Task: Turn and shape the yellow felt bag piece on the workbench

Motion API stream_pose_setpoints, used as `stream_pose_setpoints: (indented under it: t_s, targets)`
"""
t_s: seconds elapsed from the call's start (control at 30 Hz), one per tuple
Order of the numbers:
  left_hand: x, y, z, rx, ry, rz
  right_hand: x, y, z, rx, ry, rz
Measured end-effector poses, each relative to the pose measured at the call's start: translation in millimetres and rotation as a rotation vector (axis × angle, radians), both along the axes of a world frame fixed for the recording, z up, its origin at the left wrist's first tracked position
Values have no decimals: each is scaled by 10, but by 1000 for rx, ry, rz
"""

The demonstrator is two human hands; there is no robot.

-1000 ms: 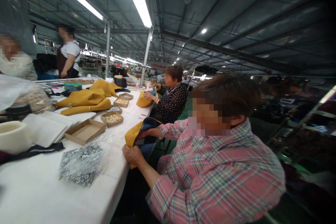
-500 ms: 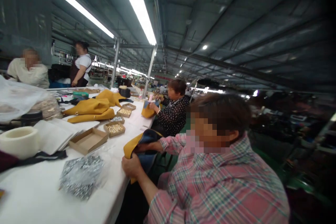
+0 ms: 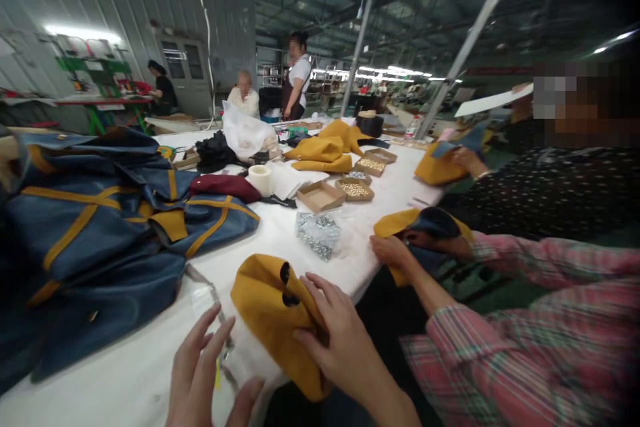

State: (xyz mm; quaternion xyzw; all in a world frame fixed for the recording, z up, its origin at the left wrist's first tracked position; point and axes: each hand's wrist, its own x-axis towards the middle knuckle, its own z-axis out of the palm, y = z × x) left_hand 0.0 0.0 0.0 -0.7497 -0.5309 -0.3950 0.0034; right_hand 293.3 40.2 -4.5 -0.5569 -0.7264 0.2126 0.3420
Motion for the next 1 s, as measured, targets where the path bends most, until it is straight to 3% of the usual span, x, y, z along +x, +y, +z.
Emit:
stream_pose_setpoints:
  t_s: [0.13,0.23,0.33,0.47,0.63,0.77,0.9,1.0]
  targets:
    - [14,16,-11,-141,-80,24,-169,-25,-46,97,45,14]
    - [109,19,-18,-149,46,-111,-376,-71,-94,205,30,-20]
    - [270,98,-14,-125,227,-236,-476,-76,-167,199,25,-13]
    - [441,358,43,-175,280,-251,-490,-58,-183,154,29,-18]
    - [351,629,312,-353,127,-297,-534,-79,58,35,16,47]
    - [43,674,556,-505,115,-524,-537,-87,256,-32,-67,119]
    - [-184,677,671,-501,199,-663,-504,-71,365,-42,-111,173]
    - [-180,723,757,-480,280,-691,-510,-92,444,-57,-99,156]
